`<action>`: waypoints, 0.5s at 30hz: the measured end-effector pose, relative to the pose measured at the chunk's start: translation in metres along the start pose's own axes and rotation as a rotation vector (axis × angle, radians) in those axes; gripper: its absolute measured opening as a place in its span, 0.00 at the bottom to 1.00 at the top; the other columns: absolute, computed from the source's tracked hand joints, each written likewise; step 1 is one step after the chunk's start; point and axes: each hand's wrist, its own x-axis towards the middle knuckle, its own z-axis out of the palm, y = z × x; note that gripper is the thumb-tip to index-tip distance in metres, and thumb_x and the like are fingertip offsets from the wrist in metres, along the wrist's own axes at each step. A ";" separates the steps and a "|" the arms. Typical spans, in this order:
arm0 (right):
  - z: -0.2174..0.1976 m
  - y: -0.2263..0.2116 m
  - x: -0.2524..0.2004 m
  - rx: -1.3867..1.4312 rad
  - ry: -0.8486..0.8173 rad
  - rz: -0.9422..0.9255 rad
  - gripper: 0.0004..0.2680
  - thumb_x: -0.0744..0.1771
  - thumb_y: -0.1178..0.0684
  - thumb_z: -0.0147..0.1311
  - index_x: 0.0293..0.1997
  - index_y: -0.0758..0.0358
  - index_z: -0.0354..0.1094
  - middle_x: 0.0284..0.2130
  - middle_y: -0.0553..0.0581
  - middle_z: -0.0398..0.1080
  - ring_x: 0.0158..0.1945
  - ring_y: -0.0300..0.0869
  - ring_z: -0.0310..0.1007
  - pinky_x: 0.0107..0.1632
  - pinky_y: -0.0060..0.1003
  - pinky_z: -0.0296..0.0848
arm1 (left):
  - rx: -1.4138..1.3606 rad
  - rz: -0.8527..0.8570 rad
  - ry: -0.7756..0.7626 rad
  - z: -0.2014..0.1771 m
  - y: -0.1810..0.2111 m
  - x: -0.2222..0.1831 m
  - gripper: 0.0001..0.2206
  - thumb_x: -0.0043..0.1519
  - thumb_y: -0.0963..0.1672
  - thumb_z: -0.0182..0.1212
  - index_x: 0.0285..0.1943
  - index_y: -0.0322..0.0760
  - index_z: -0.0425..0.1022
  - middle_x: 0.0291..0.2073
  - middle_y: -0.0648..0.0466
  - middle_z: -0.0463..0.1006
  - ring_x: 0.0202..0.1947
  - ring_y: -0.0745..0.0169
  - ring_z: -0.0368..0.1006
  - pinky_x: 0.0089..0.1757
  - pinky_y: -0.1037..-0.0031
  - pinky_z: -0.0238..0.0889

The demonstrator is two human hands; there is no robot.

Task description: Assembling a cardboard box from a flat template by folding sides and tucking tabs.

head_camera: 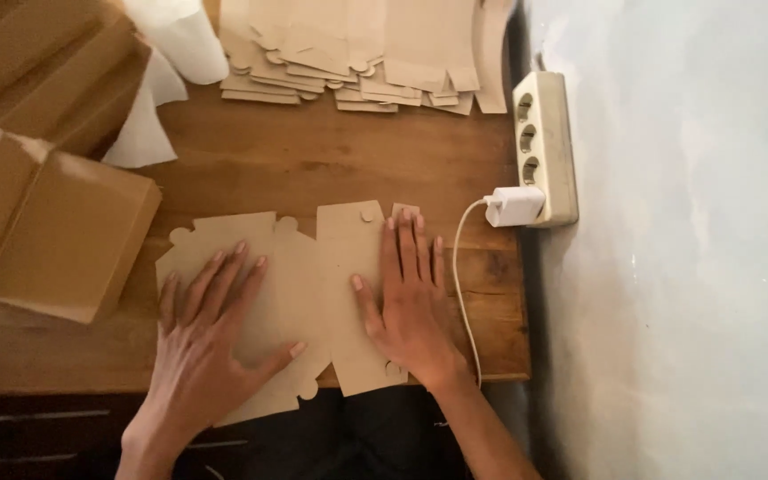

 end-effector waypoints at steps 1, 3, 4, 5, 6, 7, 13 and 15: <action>-0.001 0.000 0.000 0.002 -0.002 -0.008 0.27 0.73 0.40 0.33 0.77 0.70 0.37 0.77 0.69 0.37 0.80 0.57 0.32 0.77 0.58 0.33 | 0.003 -0.008 0.003 0.001 0.001 -0.001 0.45 0.51 0.63 0.61 0.78 0.48 0.57 0.78 0.54 0.54 0.78 0.58 0.46 0.69 0.47 0.37; -0.002 0.000 0.001 0.018 -0.025 0.015 0.27 0.72 0.40 0.35 0.77 0.69 0.36 0.77 0.67 0.35 0.80 0.55 0.29 0.77 0.57 0.31 | 0.057 0.033 0.027 0.003 0.002 0.000 0.48 0.55 0.66 0.52 0.82 0.48 0.47 0.81 0.52 0.46 0.80 0.47 0.40 0.69 0.42 0.31; -0.006 -0.002 -0.003 0.019 -0.027 0.013 0.27 0.72 0.40 0.35 0.77 0.69 0.36 0.77 0.67 0.35 0.80 0.55 0.29 0.77 0.57 0.31 | 0.057 0.030 0.026 0.003 0.002 0.000 0.48 0.55 0.66 0.52 0.82 0.48 0.47 0.81 0.52 0.46 0.80 0.47 0.40 0.69 0.42 0.31; -0.010 -0.005 -0.008 -0.016 -0.008 0.009 0.27 0.72 0.40 0.36 0.77 0.69 0.37 0.77 0.69 0.35 0.80 0.57 0.31 0.77 0.58 0.33 | 0.038 0.031 0.025 0.003 0.002 0.000 0.48 0.54 0.65 0.54 0.81 0.47 0.49 0.80 0.49 0.47 0.79 0.45 0.40 0.69 0.39 0.29; -0.013 -0.006 -0.010 -0.051 0.013 -0.002 0.27 0.72 0.40 0.38 0.77 0.69 0.39 0.76 0.70 0.35 0.80 0.59 0.33 0.76 0.60 0.36 | 0.021 0.029 0.030 0.003 0.002 0.002 0.48 0.53 0.65 0.56 0.81 0.46 0.50 0.80 0.47 0.48 0.79 0.43 0.40 0.68 0.36 0.28; -0.012 -0.007 -0.011 -0.051 0.013 -0.010 0.27 0.72 0.40 0.38 0.77 0.69 0.39 0.76 0.70 0.35 0.80 0.59 0.33 0.76 0.60 0.36 | 0.023 0.023 0.035 0.003 0.002 0.004 0.48 0.53 0.65 0.56 0.81 0.46 0.50 0.80 0.47 0.48 0.79 0.43 0.40 0.68 0.36 0.28; -0.007 -0.009 -0.019 -0.028 -0.043 -0.003 0.27 0.72 0.41 0.38 0.77 0.67 0.38 0.77 0.66 0.38 0.80 0.55 0.33 0.76 0.58 0.32 | 0.059 0.187 0.048 0.011 0.010 0.023 0.44 0.59 0.63 0.54 0.79 0.38 0.53 0.79 0.51 0.51 0.79 0.53 0.42 0.68 0.37 0.30; -0.009 -0.009 -0.019 0.021 -0.062 0.030 0.27 0.72 0.41 0.38 0.78 0.67 0.36 0.77 0.66 0.36 0.80 0.55 0.31 0.76 0.57 0.31 | 0.015 0.232 0.076 0.012 0.010 0.031 0.42 0.59 0.62 0.56 0.78 0.41 0.57 0.78 0.52 0.55 0.78 0.52 0.47 0.69 0.38 0.33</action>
